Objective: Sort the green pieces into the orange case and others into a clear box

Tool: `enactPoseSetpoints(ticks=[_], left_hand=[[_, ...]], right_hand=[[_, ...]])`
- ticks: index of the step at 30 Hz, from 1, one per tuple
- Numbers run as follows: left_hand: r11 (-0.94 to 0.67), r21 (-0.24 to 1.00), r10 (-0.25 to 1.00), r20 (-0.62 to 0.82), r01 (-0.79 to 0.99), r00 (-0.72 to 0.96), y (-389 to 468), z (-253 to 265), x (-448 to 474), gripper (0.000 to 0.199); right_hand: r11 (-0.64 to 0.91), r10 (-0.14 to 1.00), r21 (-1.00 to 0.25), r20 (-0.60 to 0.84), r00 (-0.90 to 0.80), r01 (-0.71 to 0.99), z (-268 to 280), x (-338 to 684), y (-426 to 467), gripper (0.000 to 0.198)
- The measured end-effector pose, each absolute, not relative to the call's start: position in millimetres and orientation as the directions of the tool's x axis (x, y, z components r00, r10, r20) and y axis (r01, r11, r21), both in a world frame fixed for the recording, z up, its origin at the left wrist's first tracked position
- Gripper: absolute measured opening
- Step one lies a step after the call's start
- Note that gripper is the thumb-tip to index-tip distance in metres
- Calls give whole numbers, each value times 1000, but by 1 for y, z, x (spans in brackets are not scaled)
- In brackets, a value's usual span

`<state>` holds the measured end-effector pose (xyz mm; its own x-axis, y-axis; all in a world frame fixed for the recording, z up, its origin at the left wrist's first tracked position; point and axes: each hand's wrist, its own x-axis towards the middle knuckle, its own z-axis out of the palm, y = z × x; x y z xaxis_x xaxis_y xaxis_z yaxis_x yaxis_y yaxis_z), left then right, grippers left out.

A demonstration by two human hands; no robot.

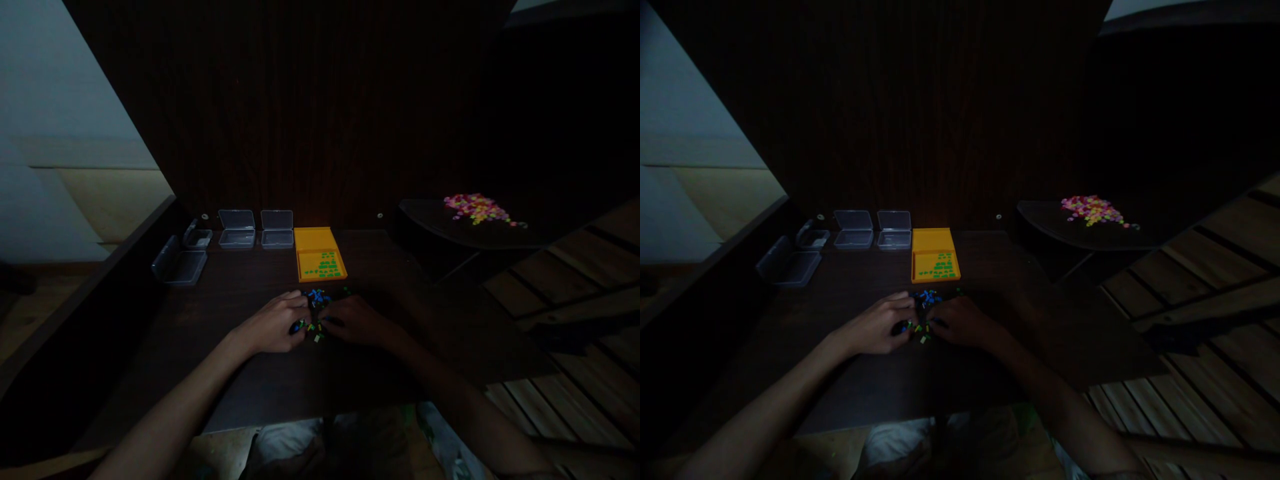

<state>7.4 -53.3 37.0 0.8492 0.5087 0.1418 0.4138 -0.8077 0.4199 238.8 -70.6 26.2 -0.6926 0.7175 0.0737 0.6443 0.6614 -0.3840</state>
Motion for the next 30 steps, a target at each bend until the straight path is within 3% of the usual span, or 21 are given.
enactPoseSetpoints(ticks=[6, 17, 30], left_hand=[[-795, 440, 531, 172, 418, 830, -51, 39, 5, 7], [-647, 636, 673, 218, 420, 707, -44, 43, 3, 20], [-598, 679, 701, 186, 426, 689, -42, 38, 4, 22]], right_hand=[[657, 716, -389, 53, -696, 646, 33, 245, -69, 23], [604, 745, -515, 93, -661, 608, 40, 262, -63, 19], [649, 722, -407, 62, -689, 643, 35, 257, -64, 19]])
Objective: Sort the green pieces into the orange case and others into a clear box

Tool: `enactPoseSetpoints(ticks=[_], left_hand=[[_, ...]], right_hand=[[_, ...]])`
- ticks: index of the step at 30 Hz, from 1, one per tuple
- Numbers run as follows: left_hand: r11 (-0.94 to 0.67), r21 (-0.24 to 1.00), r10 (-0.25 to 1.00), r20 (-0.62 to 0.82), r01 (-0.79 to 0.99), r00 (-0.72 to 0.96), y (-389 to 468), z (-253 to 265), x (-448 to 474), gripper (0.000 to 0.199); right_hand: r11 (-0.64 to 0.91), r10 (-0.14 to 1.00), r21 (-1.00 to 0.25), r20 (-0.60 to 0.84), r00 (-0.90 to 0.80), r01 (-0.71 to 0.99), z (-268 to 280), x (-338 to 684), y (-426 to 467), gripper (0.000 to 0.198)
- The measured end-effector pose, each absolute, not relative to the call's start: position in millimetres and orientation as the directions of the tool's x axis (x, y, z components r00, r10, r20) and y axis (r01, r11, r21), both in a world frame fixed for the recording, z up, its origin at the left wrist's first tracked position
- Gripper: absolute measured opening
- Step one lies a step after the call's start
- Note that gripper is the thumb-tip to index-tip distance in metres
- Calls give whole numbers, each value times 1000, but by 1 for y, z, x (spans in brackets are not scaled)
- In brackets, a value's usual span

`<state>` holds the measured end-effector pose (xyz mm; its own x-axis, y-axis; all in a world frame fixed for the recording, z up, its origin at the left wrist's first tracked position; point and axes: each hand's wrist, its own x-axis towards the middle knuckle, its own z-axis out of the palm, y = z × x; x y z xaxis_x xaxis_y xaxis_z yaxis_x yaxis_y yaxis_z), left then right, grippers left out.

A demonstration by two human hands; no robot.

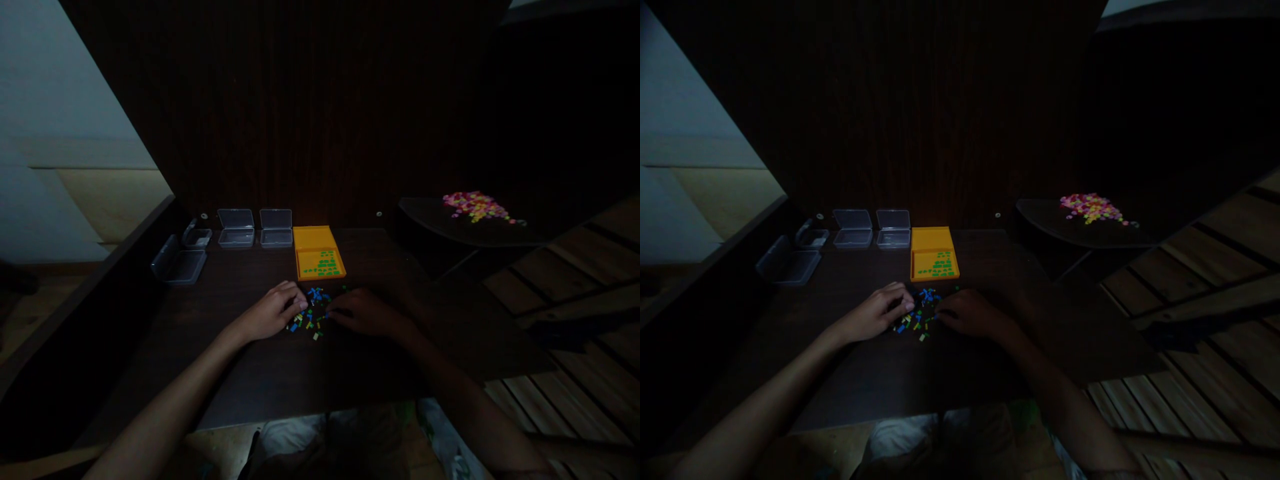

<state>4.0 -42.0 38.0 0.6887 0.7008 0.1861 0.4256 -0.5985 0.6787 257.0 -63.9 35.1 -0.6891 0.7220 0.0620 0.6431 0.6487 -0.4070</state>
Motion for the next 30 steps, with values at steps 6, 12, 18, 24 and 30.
enactPoseSetpoints(ticks=[6, 12, 18, 24, 30], left_hand=[[-627, 659, 657, 158, 417, 737, -42, 37, 2, 19], [-699, 594, 544, 82, 397, 835, -46, 39, 1, 20], [-696, 598, 554, 92, 399, 828, -43, 46, -4, 19], [-700, 579, 544, 56, 417, 837, -42, 50, -9, 11], [-704, 574, 526, 25, 418, 850, -44, 48, -8, 14]], right_hand=[[660, 723, -412, 119, -681, 628, 34, 254, -66, 18], [671, 701, -441, 117, -703, 596, 35, 246, -71, 17], [671, 689, -498, 146, -710, 549, 37, 247, -73, 15], [678, 633, -569, 128, -763, 466, 35, 242, -77, 14], [682, 614, -554, 78, -786, 478, 34, 241, -77, 14]])
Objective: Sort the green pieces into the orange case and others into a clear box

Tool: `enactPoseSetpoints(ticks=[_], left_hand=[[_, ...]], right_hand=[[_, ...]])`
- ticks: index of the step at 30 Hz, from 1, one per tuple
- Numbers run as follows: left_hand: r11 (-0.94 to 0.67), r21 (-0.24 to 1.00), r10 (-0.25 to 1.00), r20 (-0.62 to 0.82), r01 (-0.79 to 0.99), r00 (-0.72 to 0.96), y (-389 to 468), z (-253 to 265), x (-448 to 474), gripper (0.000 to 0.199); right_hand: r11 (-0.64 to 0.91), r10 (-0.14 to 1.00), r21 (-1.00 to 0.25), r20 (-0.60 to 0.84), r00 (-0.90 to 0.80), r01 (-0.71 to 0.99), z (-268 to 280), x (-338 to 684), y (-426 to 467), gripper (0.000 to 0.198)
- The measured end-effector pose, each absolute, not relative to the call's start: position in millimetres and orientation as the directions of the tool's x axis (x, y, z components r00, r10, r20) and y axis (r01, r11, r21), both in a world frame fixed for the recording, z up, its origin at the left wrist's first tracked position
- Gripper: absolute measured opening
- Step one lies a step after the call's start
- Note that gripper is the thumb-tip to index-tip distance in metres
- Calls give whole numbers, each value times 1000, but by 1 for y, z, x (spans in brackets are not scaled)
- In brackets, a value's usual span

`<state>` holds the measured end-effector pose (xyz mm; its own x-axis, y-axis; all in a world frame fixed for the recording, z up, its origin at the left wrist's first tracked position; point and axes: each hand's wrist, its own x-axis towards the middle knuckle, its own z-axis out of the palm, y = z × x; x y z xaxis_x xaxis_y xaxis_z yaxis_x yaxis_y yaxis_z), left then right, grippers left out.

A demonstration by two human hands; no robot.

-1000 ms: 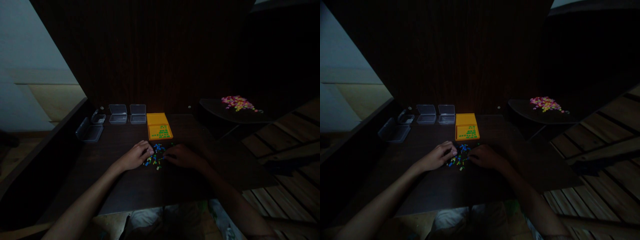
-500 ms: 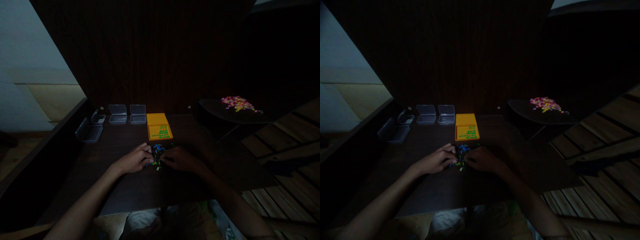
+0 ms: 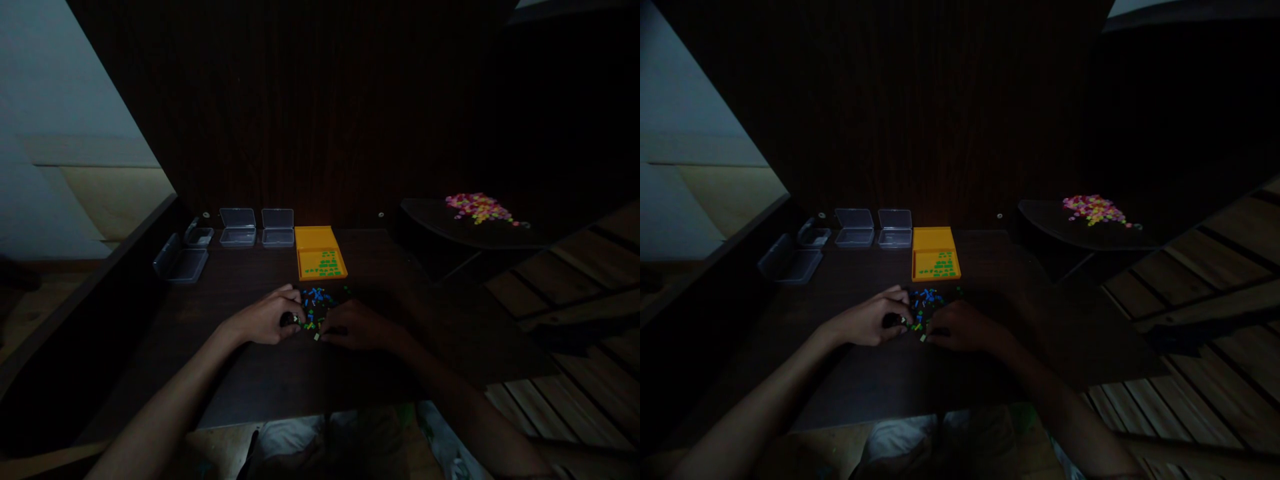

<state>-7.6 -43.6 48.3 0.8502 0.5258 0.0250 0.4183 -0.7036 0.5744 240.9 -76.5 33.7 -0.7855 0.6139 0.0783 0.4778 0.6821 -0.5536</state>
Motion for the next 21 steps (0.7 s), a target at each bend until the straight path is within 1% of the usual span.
enactPoseSetpoints(ticks=[5, 9, 14, 21], left_hand=[[-719, 543, 535, 34, 434, 844, -44, 47, -8, 18], [-734, 527, 531, 54, 428, 845, -44, 47, -7, 17], [-738, 537, 517, 61, 409, 854, -45, 46, -5, 16], [-722, 545, 536, 53, 426, 843, -47, 46, -4, 14]], right_hand=[[692, 616, -539, 93, -782, 480, 32, 242, -76, 13], [701, 618, -520, 102, -779, 488, 31, 242, -76, 11], [696, 642, -484, 88, -762, 530, 31, 244, -75, 10], [686, 648, -486, 71, -758, 541, 33, 245, -75, 11]])
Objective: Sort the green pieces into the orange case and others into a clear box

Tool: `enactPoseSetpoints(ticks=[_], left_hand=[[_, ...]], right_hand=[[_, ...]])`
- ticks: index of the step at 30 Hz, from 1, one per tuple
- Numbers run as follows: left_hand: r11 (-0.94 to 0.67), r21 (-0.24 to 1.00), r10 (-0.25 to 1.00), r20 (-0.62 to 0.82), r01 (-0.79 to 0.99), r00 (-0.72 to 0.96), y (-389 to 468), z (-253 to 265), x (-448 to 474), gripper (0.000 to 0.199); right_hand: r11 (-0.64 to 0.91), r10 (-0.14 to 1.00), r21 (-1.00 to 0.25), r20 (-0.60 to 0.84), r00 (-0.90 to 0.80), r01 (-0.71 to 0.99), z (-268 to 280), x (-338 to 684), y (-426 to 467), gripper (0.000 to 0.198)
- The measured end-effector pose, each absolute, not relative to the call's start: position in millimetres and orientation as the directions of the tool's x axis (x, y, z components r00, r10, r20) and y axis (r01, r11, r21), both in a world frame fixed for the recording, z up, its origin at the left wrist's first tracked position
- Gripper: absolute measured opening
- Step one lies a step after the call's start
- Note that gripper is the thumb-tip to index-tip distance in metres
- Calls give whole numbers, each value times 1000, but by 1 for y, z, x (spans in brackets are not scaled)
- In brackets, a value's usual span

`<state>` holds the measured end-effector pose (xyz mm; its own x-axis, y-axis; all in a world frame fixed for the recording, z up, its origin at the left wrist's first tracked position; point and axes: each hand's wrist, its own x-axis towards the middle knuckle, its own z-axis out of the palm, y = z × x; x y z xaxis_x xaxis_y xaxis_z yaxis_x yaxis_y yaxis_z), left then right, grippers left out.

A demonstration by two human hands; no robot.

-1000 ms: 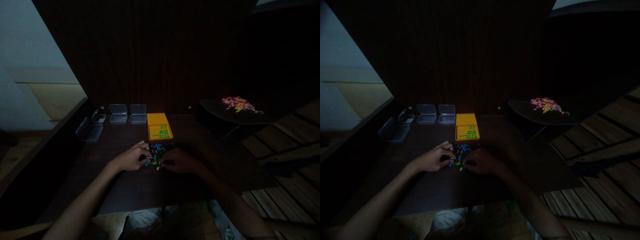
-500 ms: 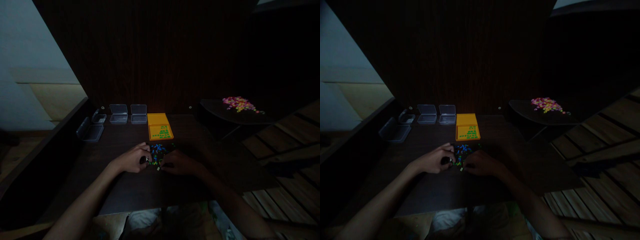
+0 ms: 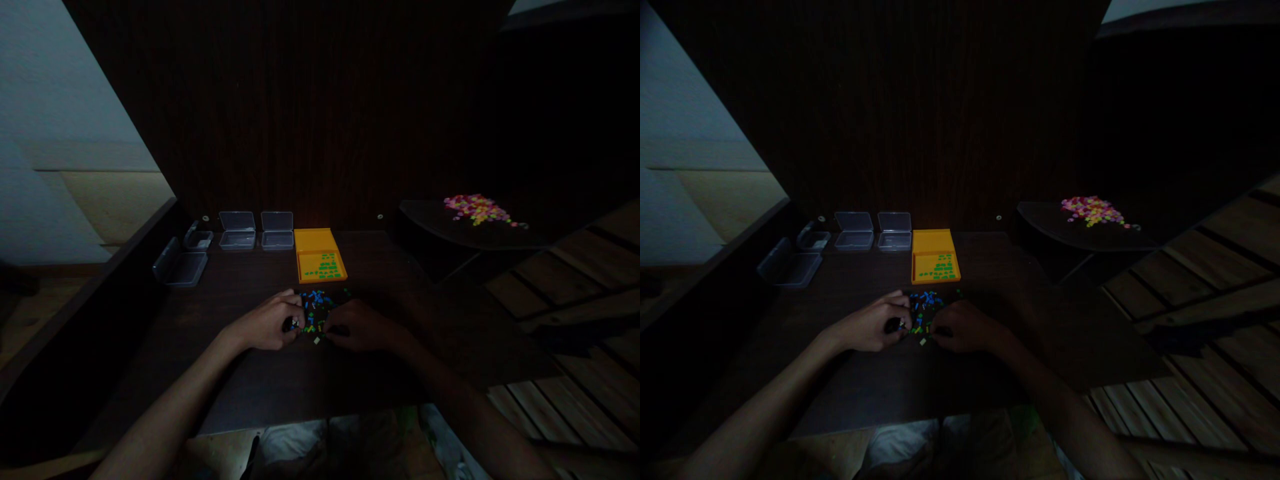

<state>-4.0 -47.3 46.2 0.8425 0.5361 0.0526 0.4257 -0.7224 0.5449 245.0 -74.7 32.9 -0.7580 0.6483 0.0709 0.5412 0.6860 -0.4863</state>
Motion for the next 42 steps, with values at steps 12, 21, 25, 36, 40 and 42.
enactPoseSetpoints(ticks=[12, 21, 25, 36, 40, 42], left_hand=[[-715, 559, 533, 46, 421, 845, -46, 46, -4, 13], [-705, 571, 528, 29, 420, 849, -45, 46, -4, 11], [-696, 586, 527, 26, 414, 850, -44, 46, -5, 7], [-714, 583, 507, 51, 387, 860, -44, 47, -5, 8], [-715, 577, 510, 47, 394, 859, -44, 46, -5, 9], [-716, 577, 511, 48, 393, 858, -44, 45, -5, 9]], right_hand=[[667, 657, -491, 31, -754, 561, 32, 250, -73, 19], [698, 635, -472, 59, -771, 539, 33, 246, -74, 13], [700, 638, -471, 71, -767, 538, 33, 248, -75, 12], [690, 679, -458, 142, -720, 561, 29, 247, -71, 16], [706, 676, -414, 153, -721, 575, 24, 244, -70, 18], [708, 677, -396, 142, -722, 585, 22, 243, -70, 17]])
